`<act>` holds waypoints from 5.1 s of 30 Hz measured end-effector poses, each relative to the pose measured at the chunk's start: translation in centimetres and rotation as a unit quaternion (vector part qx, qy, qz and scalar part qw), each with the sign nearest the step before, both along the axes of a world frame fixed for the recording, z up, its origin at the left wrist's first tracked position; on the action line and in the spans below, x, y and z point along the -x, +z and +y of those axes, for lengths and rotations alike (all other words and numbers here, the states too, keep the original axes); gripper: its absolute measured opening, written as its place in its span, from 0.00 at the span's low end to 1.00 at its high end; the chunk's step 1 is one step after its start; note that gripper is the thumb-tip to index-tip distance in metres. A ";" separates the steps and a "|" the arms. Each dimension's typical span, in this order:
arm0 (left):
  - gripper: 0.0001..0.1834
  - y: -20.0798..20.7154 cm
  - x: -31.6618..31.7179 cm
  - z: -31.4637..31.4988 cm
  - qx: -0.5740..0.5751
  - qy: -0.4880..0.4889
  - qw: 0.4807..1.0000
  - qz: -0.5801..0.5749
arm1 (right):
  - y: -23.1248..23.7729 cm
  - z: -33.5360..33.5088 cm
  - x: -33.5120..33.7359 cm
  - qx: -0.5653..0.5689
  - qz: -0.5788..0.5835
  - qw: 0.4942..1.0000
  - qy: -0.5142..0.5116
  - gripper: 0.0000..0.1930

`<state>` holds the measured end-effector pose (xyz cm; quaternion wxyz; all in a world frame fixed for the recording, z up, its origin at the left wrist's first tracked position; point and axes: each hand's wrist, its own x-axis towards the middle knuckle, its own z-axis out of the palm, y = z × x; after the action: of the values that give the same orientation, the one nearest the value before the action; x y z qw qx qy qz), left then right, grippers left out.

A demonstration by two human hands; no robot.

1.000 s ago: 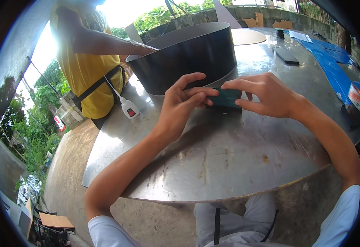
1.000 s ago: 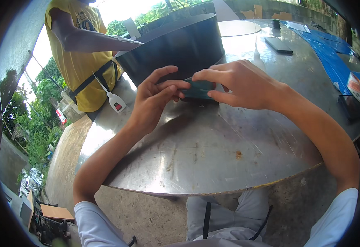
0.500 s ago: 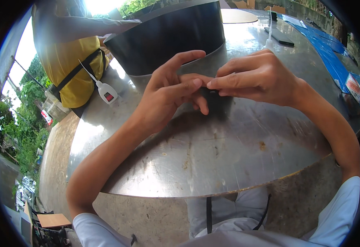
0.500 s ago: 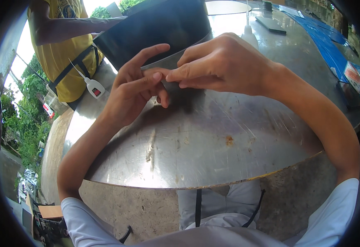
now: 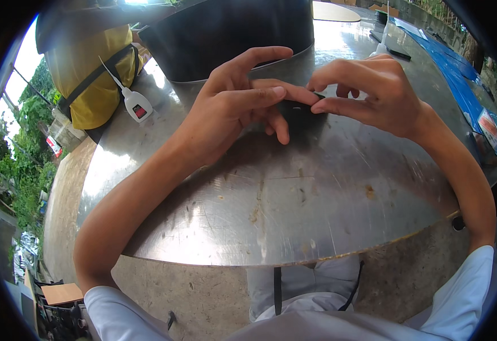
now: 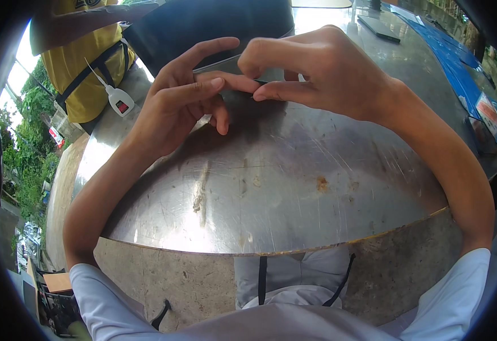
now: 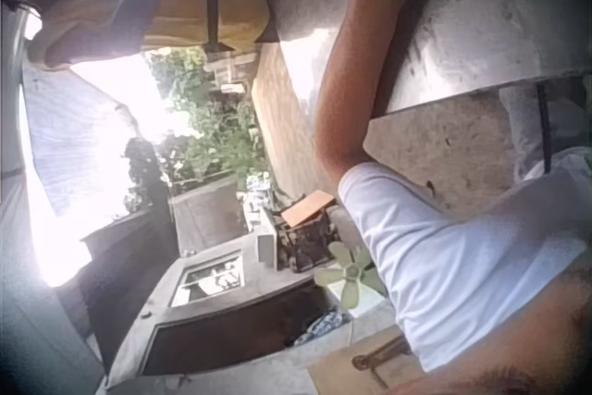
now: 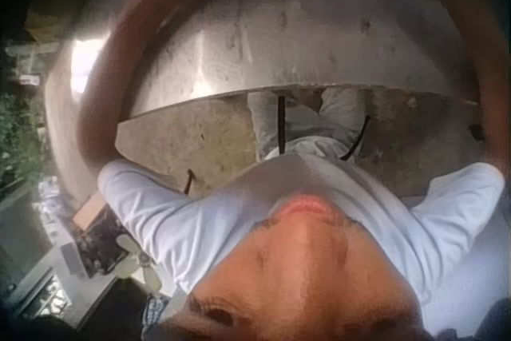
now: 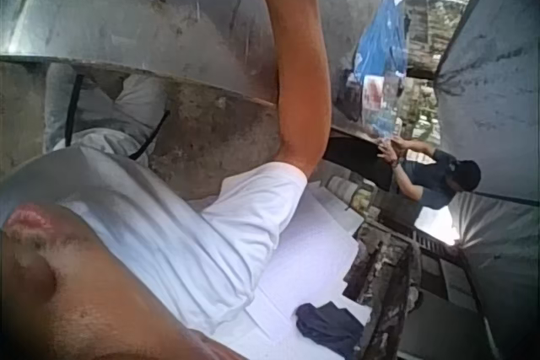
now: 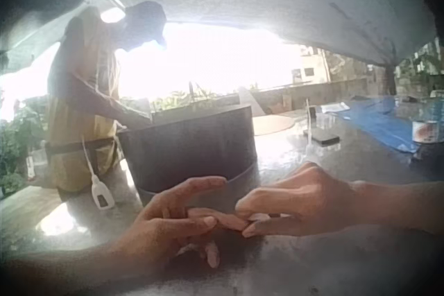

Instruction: The person applies adhesive to a small plastic component by hand, dispensing it from a squeeze bottle onto the component while it rests on a metal table.

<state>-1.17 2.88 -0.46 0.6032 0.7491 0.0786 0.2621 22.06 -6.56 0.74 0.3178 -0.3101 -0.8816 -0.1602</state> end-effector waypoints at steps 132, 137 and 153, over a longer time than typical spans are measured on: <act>0.55 0.3 0.7 2.1 0.317 -0.263 0.911 0.006 | -1.4 0.2 1.7 -0.202 -0.028 0.979 -0.015 0.10; 0.57 0.0 0.6 2.6 0.309 -0.258 0.916 0.012 | -1.4 0.2 1.6 -0.168 -0.068 0.983 -0.039 0.09; 0.59 0.2 0.5 2.5 0.167 -0.212 0.963 0.017 | -0.9 0.1 0.9 -0.151 -0.106 0.982 -0.032 0.12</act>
<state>-1.69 5.37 -0.29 0.7600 0.6418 -0.0294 0.0985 21.16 -6.48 -0.15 0.2608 -0.2678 -0.8655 -0.3334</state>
